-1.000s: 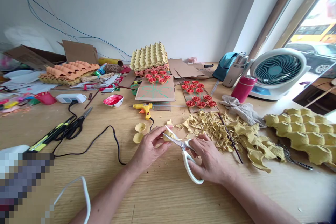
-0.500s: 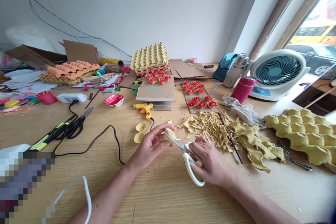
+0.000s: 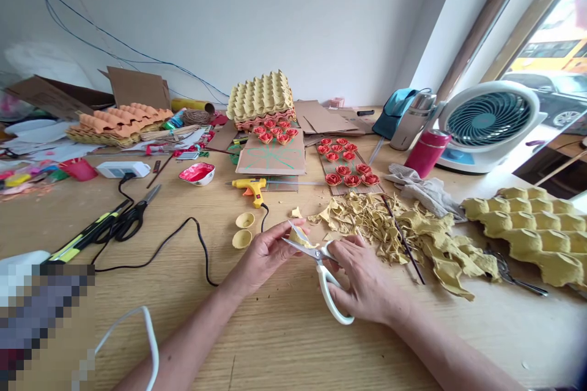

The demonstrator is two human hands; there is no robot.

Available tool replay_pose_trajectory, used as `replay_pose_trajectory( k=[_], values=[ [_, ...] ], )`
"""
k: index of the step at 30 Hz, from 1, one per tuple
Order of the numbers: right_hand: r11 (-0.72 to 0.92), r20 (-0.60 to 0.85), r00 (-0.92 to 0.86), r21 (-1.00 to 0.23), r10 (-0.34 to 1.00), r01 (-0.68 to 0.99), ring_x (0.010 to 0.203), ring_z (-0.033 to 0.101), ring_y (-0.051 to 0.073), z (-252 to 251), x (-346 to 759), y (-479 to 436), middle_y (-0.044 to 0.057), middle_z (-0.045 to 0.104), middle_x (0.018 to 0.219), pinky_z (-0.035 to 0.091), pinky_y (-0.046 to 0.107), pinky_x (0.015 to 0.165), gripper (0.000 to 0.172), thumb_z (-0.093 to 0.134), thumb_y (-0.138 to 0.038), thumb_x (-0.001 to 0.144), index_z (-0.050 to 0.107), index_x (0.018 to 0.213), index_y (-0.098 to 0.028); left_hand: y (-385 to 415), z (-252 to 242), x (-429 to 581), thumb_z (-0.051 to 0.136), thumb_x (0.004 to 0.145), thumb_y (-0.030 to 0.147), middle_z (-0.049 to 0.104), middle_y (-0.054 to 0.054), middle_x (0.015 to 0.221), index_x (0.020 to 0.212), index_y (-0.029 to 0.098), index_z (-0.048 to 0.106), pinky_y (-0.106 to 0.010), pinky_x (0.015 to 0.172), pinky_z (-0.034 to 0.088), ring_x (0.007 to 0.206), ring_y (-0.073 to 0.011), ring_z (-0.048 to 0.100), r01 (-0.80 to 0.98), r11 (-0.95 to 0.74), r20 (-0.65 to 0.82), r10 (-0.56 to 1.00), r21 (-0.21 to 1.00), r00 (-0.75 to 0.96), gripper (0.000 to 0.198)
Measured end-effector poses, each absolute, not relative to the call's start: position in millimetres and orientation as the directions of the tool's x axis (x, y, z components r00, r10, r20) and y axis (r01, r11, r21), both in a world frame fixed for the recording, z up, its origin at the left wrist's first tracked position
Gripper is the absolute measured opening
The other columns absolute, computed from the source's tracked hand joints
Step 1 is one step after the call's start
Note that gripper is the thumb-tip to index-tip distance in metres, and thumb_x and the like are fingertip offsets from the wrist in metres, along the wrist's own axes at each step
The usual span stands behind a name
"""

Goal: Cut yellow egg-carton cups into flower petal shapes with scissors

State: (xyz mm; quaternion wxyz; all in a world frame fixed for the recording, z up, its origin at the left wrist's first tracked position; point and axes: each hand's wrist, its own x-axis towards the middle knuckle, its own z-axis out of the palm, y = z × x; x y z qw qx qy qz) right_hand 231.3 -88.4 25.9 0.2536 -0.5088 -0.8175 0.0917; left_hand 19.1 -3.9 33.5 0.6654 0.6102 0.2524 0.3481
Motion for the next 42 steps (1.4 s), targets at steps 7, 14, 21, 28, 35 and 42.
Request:
replay_pose_trajectory(
  k=[7,14,21,28,35,42],
  values=[
    [0.492,0.351,-0.362,-0.428,0.864,0.758,0.065,0.048,0.017,24.7,230.6,-90.4,-0.001,0.053,0.071,0.032,0.036,0.078,0.019,0.052,-0.029,0.087,0.038,0.077,-0.022,-4.6,27.9,19.3,0.072,0.085,0.033,0.068,-0.008,0.121,0.128,0.025,0.064,-0.038,0.089,0.057,0.100,-0.0217,0.067,-0.220,0.097,0.068,0.768,0.971,0.636,0.045],
    [0.525,0.376,-0.382,-0.435,0.844,0.732,0.060,0.041,0.014,24.2,230.4,-91.3,-0.004,0.049,0.066,0.032,0.034,0.077,0.024,0.051,-0.026,0.089,0.033,0.073,-0.022,-5.2,27.8,19.3,0.071,0.086,0.029,0.066,-0.008,0.125,0.128,0.026,0.065,-0.036,0.089,0.058,0.100,-0.0196,0.066,-0.284,0.090,0.115,0.768,0.955,0.630,0.042],
    [0.525,0.381,-0.377,-0.443,0.844,0.727,0.059,0.038,0.014,22.1,230.8,-91.1,-0.005,0.046,0.064,0.032,0.032,0.074,0.029,0.051,-0.025,0.091,0.029,0.073,-0.023,-2.9,30.0,18.5,0.072,0.085,0.024,0.068,-0.007,0.123,0.125,0.025,0.065,-0.027,0.084,0.056,0.096,-0.0161,0.065,-0.268,0.051,0.128,0.785,0.962,0.606,0.041],
    [0.498,0.341,-0.376,-0.428,0.862,0.754,0.063,0.045,0.015,22.8,232.3,-88.3,-0.003,0.050,0.068,0.032,0.033,0.076,0.022,0.049,-0.026,0.092,0.034,0.076,-0.022,-1.0,28.5,18.2,0.075,0.082,0.026,0.070,-0.008,0.116,0.124,0.023,0.065,-0.029,0.083,0.057,0.098,-0.0189,0.065,-0.232,-0.009,0.145,0.801,0.973,0.581,0.043],
    [0.455,0.325,-0.345,-0.377,0.881,0.807,0.071,0.051,0.019,25.1,231.9,-87.5,0.001,0.054,0.075,0.033,0.036,0.077,0.014,0.051,-0.028,0.087,0.042,0.080,-0.021,-2.2,27.9,21.9,0.076,0.080,0.030,0.071,-0.010,0.114,0.126,0.018,0.063,-0.036,0.098,0.051,0.106,-0.0236,0.065,-0.084,-0.147,0.169,0.808,0.986,0.564,0.049],
    [0.440,0.322,-0.334,-0.355,0.886,0.825,0.077,0.051,0.021,26.3,231.7,-86.3,0.003,0.056,0.081,0.034,0.036,0.079,0.013,0.055,-0.029,0.084,0.045,0.083,-0.022,-0.7,23.0,21.7,0.076,0.079,0.032,0.067,-0.013,0.121,0.127,0.018,0.065,-0.036,0.099,0.049,0.110,-0.0259,0.062,-0.022,-0.257,0.232,0.829,0.966,0.509,0.052]
  ],
)
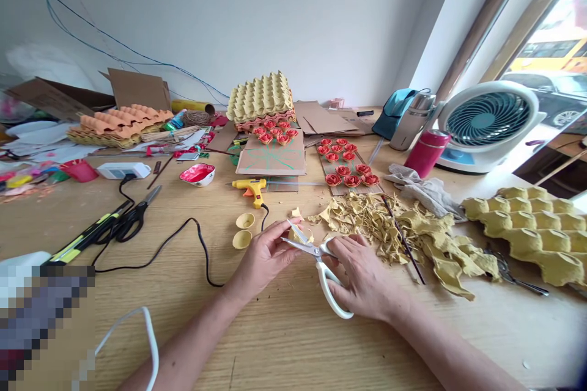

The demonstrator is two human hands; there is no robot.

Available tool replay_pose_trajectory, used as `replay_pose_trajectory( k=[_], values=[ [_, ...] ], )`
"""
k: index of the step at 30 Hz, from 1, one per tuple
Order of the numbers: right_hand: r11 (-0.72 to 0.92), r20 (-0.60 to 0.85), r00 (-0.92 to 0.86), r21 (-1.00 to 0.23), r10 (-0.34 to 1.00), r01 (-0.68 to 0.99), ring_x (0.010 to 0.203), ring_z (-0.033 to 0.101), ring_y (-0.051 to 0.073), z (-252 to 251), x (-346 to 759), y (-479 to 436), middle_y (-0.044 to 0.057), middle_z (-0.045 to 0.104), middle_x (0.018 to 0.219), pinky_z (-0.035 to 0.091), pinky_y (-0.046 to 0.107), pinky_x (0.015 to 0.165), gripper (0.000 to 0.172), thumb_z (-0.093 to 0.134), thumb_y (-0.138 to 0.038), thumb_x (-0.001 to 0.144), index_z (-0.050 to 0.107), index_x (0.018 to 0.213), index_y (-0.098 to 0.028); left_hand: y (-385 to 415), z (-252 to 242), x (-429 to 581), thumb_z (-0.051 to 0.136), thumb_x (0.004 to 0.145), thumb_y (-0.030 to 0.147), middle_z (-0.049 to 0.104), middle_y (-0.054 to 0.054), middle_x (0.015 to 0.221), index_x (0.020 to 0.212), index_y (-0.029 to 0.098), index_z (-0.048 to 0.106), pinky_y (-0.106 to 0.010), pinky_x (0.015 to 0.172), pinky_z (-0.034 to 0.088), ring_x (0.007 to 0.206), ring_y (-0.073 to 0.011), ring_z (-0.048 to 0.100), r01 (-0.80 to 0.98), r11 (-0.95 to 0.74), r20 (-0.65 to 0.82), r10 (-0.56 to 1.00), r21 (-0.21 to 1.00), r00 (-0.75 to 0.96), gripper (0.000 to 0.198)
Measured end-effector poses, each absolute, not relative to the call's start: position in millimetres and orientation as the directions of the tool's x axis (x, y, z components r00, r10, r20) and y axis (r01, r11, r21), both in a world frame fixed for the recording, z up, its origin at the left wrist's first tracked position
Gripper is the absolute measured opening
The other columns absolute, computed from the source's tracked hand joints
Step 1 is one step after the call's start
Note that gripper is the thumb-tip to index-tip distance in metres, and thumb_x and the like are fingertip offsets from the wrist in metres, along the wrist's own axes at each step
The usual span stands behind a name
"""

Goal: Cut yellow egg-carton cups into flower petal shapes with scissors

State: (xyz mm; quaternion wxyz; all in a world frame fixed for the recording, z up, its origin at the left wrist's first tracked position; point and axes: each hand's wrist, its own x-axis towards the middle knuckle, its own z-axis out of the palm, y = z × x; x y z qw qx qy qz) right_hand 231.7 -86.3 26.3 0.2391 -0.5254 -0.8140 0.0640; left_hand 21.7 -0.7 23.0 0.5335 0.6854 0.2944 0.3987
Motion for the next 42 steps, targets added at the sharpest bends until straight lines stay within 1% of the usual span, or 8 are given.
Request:
replay_pose_trajectory(
  k=[5,12,19,24,30,32,36,42],
  values=[
    [0.453,0.299,-0.355,-0.390,0.886,0.802,0.069,0.050,0.018,28,232,-87,0.000,0.054,0.074,0.033,0.036,0.078,0.015,0.053,-0.027,0.085,0.040,0.079,-0.022,-1,22,21,0.074,0.081,0.031,0.063,-0.013,0.128,0.128,0.019,0.065,-0.035,0.101,0.049,0.114,-0.0253,0.061,-0.019,-0.267,0.237,0.816,0.964,0.528,0.050],
    [0.468,0.315,-0.359,-0.417,0.878,0.779,0.063,0.048,0.016,30,233,-90,-0.002,0.052,0.068,0.031,0.034,0.076,0.021,0.053,-0.027,0.085,0.036,0.074,-0.022,-3,24,21,0.075,0.081,0.030,0.064,-0.010,0.122,0.127,0.019,0.065,-0.033,0.097,0.051,0.105,-0.0217,0.063,-0.024,-0.260,0.233,0.820,0.965,0.522,0.049],
    [0.505,0.365,-0.371,-0.409,0.854,0.760,0.057,0.043,0.014,27,233,-89,-0.003,0.052,0.063,0.033,0.033,0.074,0.024,0.052,-0.025,0.087,0.034,0.071,-0.023,-4,25,22,0.077,0.079,0.027,0.064,-0.009,0.120,0.123,0.020,0.066,-0.031,0.096,0.051,0.105,-0.0207,0.063,-0.082,-0.245,0.253,0.827,0.966,0.502,0.047],
    [0.496,0.377,-0.354,-0.406,0.856,0.767,0.060,0.043,0.016,20,234,-88,-0.003,0.051,0.062,0.035,0.032,0.072,0.022,0.053,-0.021,0.087,0.037,0.072,-0.023,1,24,21,0.078,0.078,0.024,0.065,-0.010,0.124,0.126,0.022,0.063,-0.033,0.093,0.052,0.105,-0.0218,0.064,-0.194,-0.120,0.208,0.817,0.974,0.537,0.051],
    [0.409,0.371,-0.234,-0.515,0.898,0.753,0.061,0.041,0.014,15,236,-84,-0.004,0.047,0.064,0.036,0.030,0.068,0.025,0.054,-0.026,0.089,0.036,0.071,-0.023,0,30,18,0.073,0.083,0.025,0.066,-0.009,0.120,0.132,0.026,0.058,-0.030,0.077,0.055,0.098,-0.0234,0.068,-0.221,0.005,0.126,0.811,0.975,0.572,0.052],
    [0.388,0.376,-0.198,-0.539,0.905,0.748,0.062,0.042,0.014,16,236,-83,-0.004,0.047,0.064,0.035,0.029,0.067,0.027,0.055,-0.029,0.090,0.036,0.071,-0.023,-2,31,17,0.072,0.084,0.025,0.066,-0.007,0.120,0.131,0.028,0.058,-0.028,0.076,0.054,0.098,-0.0231,0.069,-0.239,0.065,0.092,0.802,0.969,0.590,0.050],
    [0.388,0.390,-0.184,-0.549,0.902,0.740,0.062,0.043,0.014,19,237,-83,-0.004,0.048,0.064,0.036,0.029,0.066,0.027,0.056,-0.028,0.088,0.036,0.071,-0.023,-1,31,15,0.065,0.090,0.031,0.066,-0.009,0.119,0.129,0.026,0.061,-0.027,0.076,0.054,0.101,-0.0227,0.069,-0.357,0.262,0.030,0.768,0.897,0.640,0.040],
    [0.395,0.402,-0.180,-0.555,0.898,0.732,0.064,0.044,0.015,18,237,-85,-0.003,0.050,0.066,0.038,0.030,0.068,0.023,0.055,-0.029,0.089,0.040,0.072,-0.023,3,31,15,0.057,0.093,0.036,0.070,-0.011,0.110,0.125,0.019,0.064,-0.024,0.064,0.050,0.082,-0.0177,0.068,-0.421,0.490,-0.063,0.706,0.764,0.706,0.037]
  ],
)
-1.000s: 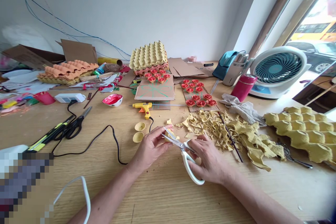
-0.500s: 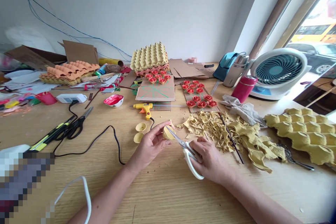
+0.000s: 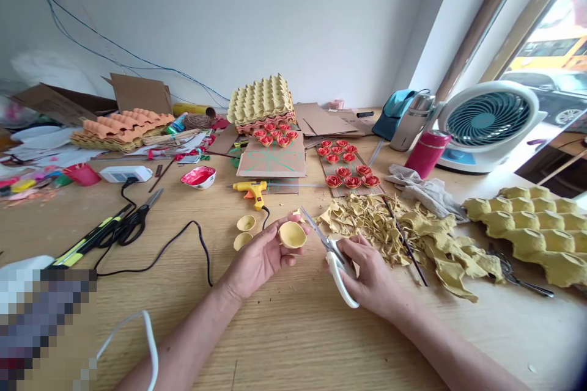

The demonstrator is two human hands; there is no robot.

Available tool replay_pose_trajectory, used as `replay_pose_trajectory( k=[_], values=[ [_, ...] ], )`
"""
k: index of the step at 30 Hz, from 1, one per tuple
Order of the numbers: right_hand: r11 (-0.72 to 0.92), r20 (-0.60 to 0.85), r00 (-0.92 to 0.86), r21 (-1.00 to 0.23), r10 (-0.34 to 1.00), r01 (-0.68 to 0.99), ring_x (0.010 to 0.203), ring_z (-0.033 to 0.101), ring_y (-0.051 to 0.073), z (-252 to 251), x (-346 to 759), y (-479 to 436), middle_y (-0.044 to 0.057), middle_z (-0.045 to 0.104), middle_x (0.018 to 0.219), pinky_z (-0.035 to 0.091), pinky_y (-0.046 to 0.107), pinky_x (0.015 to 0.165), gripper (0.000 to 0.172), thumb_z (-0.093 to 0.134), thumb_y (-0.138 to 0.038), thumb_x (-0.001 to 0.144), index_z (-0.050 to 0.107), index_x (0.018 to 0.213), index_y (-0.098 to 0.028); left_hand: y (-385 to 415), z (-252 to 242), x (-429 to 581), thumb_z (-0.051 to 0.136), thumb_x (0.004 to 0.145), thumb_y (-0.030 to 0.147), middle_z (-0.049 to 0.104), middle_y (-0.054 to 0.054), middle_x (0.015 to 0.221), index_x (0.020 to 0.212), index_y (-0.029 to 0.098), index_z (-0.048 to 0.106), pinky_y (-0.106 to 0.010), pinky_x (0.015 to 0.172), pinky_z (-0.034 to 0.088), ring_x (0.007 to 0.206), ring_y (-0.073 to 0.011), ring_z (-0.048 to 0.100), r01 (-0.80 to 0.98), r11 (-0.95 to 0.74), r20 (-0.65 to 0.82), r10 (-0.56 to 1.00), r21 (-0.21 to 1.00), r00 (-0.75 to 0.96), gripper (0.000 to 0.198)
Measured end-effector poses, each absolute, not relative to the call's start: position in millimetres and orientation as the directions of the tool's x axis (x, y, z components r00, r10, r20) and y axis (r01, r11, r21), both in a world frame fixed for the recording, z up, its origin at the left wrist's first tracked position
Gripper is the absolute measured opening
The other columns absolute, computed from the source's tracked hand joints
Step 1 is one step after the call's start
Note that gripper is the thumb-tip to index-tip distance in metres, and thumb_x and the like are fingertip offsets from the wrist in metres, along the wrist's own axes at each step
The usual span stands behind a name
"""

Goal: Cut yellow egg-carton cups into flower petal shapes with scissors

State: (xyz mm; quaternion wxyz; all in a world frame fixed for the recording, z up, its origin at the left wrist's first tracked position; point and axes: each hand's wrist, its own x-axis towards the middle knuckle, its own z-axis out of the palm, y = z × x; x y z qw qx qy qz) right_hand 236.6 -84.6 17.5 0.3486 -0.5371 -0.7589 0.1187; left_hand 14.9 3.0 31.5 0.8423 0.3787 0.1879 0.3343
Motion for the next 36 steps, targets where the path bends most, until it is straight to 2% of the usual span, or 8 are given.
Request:
replay_pose_trajectory(
  k=[5,14,20,24,28,31,36],
  values=[
    [0.388,0.393,-0.172,-0.578,0.903,0.718,0.063,0.043,0.015,16,237,-85,-0.003,0.049,0.066,0.037,0.032,0.071,0.027,0.055,-0.033,0.091,0.038,0.073,-0.023,2,32,15,0.058,0.091,0.036,0.069,-0.010,0.106,0.123,0.018,0.064,-0.024,0.060,0.046,0.073,-0.0139,0.063,-0.428,0.532,-0.097,0.701,0.730,0.706,0.037],
    [0.378,0.372,-0.176,-0.588,0.911,0.716,0.064,0.042,0.015,16,238,-85,-0.003,0.048,0.068,0.034,0.031,0.070,0.027,0.055,-0.032,0.092,0.039,0.074,-0.022,3,33,15,0.062,0.090,0.037,0.069,-0.010,0.109,0.121,0.020,0.064,-0.024,0.062,0.046,0.079,-0.0164,0.066,-0.433,0.522,-0.076,0.698,0.735,0.712,0.035],
    [0.400,0.370,-0.209,-0.575,0.905,0.714,0.065,0.041,0.014,18,238,-85,-0.004,0.047,0.069,0.032,0.031,0.072,0.023,0.053,-0.026,0.091,0.037,0.075,-0.022,2,30,14,0.068,0.088,0.037,0.068,-0.010,0.111,0.105,0.021,0.063,-0.021,0.061,0.043,0.080,-0.0152,0.064,-0.454,0.460,-0.026,0.723,0.763,0.690,0.024],
    [0.440,0.368,-0.269,-0.541,0.890,0.717,0.065,0.040,0.014,19,238,-84,-0.004,0.047,0.070,0.031,0.032,0.074,0.021,0.053,-0.027,0.090,0.038,0.076,-0.021,3,27,15,0.077,0.079,0.042,0.065,-0.006,0.094,0.099,0.019,0.061,-0.020,0.055,0.038,0.067,-0.0098,0.054,-0.446,0.354,0.016,0.769,0.822,0.639,0.035],
    [0.460,0.383,-0.290,-0.493,0.877,0.738,0.067,0.045,0.014,20,236,-84,-0.003,0.049,0.073,0.031,0.033,0.076,0.019,0.054,-0.026,0.088,0.039,0.078,-0.021,3,25,16,0.087,0.066,0.043,0.049,0.003,0.073,0.091,0.017,0.060,-0.018,0.051,0.032,0.059,-0.0062,0.038,-0.413,0.287,0.011,0.810,0.864,0.586,0.044],
    [0.459,0.394,-0.293,-0.444,0.872,0.770,0.071,0.048,0.016,23,235,-85,-0.002,0.052,0.076,0.031,0.034,0.078,0.017,0.056,-0.025,0.085,0.041,0.080,-0.021,1,25,17,0.087,0.064,0.044,0.042,0.006,0.068,0.087,0.017,0.060,-0.018,0.051,0.031,0.058,-0.0061,0.033,-0.375,0.236,0.029,0.813,0.897,0.582,0.045],
    [0.445,0.402,-0.295,-0.359,0.867,0.820,0.077,0.051,0.019,26,232,-87,0.000,0.056,0.080,0.031,0.037,0.083,0.016,0.058,-0.027,0.084,0.043,0.082,-0.021,1,23,18,0.086,0.066,0.045,0.040,0.006,0.066,0.079,0.016,0.056,-0.018,0.049,0.030,0.057,-0.0062,0.029,-0.338,0.162,0.076,0.803,0.927,0.591,0.043]
  ],
)
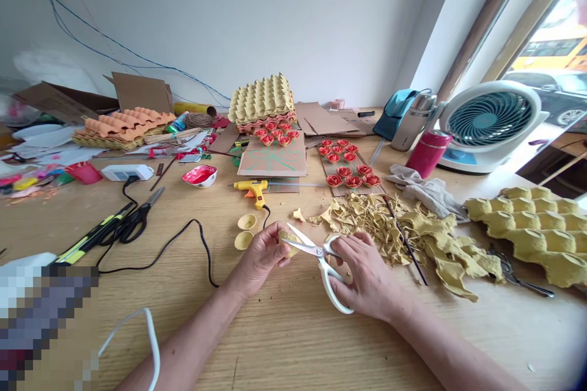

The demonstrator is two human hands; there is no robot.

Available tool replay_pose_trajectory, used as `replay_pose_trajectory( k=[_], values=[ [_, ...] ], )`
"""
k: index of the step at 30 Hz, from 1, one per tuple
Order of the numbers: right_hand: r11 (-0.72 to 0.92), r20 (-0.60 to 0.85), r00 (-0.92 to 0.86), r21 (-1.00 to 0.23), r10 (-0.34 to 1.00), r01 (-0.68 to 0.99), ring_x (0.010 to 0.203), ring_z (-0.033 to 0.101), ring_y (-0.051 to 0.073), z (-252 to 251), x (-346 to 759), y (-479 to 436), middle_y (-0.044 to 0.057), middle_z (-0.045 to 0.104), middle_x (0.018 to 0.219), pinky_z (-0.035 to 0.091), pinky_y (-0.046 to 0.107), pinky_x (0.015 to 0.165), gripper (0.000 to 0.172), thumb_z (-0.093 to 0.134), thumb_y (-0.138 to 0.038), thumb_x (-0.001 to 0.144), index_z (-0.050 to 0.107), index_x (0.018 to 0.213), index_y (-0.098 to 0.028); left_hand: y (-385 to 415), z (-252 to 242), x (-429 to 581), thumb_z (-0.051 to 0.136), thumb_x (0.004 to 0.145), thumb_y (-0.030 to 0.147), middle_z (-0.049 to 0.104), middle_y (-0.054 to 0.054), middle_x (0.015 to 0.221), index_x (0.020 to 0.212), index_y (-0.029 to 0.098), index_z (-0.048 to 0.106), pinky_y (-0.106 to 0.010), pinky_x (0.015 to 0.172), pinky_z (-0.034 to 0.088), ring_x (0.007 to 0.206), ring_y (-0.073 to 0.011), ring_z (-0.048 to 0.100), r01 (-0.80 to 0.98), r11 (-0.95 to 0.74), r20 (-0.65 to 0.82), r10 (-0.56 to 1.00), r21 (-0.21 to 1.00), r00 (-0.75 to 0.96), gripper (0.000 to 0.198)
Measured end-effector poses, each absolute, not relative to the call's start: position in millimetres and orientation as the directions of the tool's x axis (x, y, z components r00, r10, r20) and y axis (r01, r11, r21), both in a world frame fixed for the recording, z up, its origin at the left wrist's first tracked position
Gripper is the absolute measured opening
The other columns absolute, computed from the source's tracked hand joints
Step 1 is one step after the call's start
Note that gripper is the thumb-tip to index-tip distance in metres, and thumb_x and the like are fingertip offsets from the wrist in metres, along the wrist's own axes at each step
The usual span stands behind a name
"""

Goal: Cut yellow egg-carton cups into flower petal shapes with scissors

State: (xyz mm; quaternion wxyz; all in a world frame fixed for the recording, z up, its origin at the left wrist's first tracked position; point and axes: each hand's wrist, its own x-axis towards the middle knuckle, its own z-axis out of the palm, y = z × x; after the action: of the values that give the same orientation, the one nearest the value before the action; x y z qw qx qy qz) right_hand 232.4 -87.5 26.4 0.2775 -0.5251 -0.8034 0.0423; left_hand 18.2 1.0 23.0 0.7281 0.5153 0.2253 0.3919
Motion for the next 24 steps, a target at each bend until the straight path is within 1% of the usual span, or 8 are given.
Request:
replay_pose_trajectory(
  k=[4,6,9,13,17,20,22,24],
  values=[
    [0.437,0.423,-0.286,-0.316,0.859,0.842,0.078,0.052,0.020,26.0,230.8,-88.2,0.001,0.058,0.082,0.031,0.038,0.084,0.014,0.059,-0.029,0.084,0.047,0.086,-0.021,1.5,19.0,18.5,0.083,0.070,0.045,0.039,0.007,0.064,0.079,0.016,0.054,-0.018,0.047,0.028,0.056,-0.0060,0.027,-0.296,0.146,0.076,0.777,0.944,0.625,0.042],
    [0.427,0.438,-0.278,-0.291,0.855,0.856,0.079,0.052,0.021,24.5,230.8,-87.9,0.002,0.060,0.083,0.030,0.039,0.085,0.015,0.059,-0.030,0.083,0.049,0.089,-0.021,1.2,17.7,18.3,0.083,0.070,0.046,0.039,0.007,0.064,0.081,0.017,0.054,-0.018,0.046,0.028,0.055,-0.0058,0.027,-0.278,0.145,0.067,0.774,0.949,0.630,0.043],
    [0.417,0.459,-0.269,-0.258,0.847,0.872,0.081,0.053,0.022,21.6,231.8,-87.3,0.004,0.062,0.085,0.030,0.039,0.086,0.016,0.060,-0.031,0.083,0.052,0.093,-0.020,0.8,16.7,17.8,0.082,0.070,0.047,0.037,0.007,0.065,0.078,0.017,0.051,-0.017,0.046,0.027,0.055,-0.0053,0.025,-0.260,0.154,0.048,0.774,0.953,0.632,0.044],
    [0.419,0.484,-0.269,-0.235,0.833,0.877,0.079,0.055,0.021,19.0,234.1,-87.4,0.003,0.064,0.084,0.030,0.039,0.086,0.015,0.060,-0.030,0.085,0.054,0.093,-0.020,1.1,15.9,17.3,0.082,0.070,0.050,0.035,0.008,0.065,0.079,0.017,0.050,-0.017,0.044,0.026,0.053,-0.0051,0.026,-0.243,0.156,0.033,0.778,0.957,0.628,0.046],
    [0.427,0.499,-0.273,-0.223,0.822,0.876,0.077,0.056,0.020,19.3,234.9,-88.5,0.003,0.064,0.083,0.030,0.038,0.086,0.014,0.061,-0.031,0.087,0.054,0.093,-0.019,1.3,16.0,17.8,0.082,0.067,0.053,0.036,0.007,0.065,0.082,0.017,0.053,-0.018,0.043,0.024,0.052,-0.0048,0.026,-0.229,0.145,0.028,0.787,0.963,0.616,0.048],
    [0.444,0.521,-0.280,-0.220,0.806,0.869,0.074,0.056,0.019,20.6,234.5,-88.9,0.003,0.065,0.081,0.030,0.037,0.085,0.014,0.060,-0.032,0.089,0.054,0.092,-0.019,1.2,16.5,18.6,0.082,0.066,0.054,0.036,0.008,0.064,0.080,0.018,0.051,-0.018,0.044,0.025,0.052,-0.0050,0.027,-0.221,0.127,0.031,0.802,0.967,0.596,0.049],
    [0.462,0.524,-0.288,-0.237,0.802,0.855,0.072,0.055,0.017,21.7,234.1,-89.2,0.002,0.064,0.079,0.030,0.036,0.084,0.013,0.059,-0.031,0.090,0.054,0.090,-0.019,1.5,16.6,18.9,0.082,0.066,0.053,0.036,0.008,0.064,0.078,0.018,0.049,-0.019,0.045,0.026,0.053,-0.0056,0.028,-0.220,0.112,0.040,0.809,0.969,0.586,0.050],
    [0.474,0.494,-0.300,-0.274,0.816,0.837,0.068,0.053,0.016,22.7,233.6,-89.6,0.001,0.062,0.075,0.030,0.035,0.081,0.014,0.058,-0.030,0.091,0.051,0.084,-0.019,2.3,16.6,18.9,0.081,0.068,0.052,0.036,0.007,0.063,0.078,0.018,0.049,-0.019,0.046,0.026,0.054,-0.0062,0.029,-0.219,0.089,0.060,0.804,0.972,0.591,0.048]
  ],
)
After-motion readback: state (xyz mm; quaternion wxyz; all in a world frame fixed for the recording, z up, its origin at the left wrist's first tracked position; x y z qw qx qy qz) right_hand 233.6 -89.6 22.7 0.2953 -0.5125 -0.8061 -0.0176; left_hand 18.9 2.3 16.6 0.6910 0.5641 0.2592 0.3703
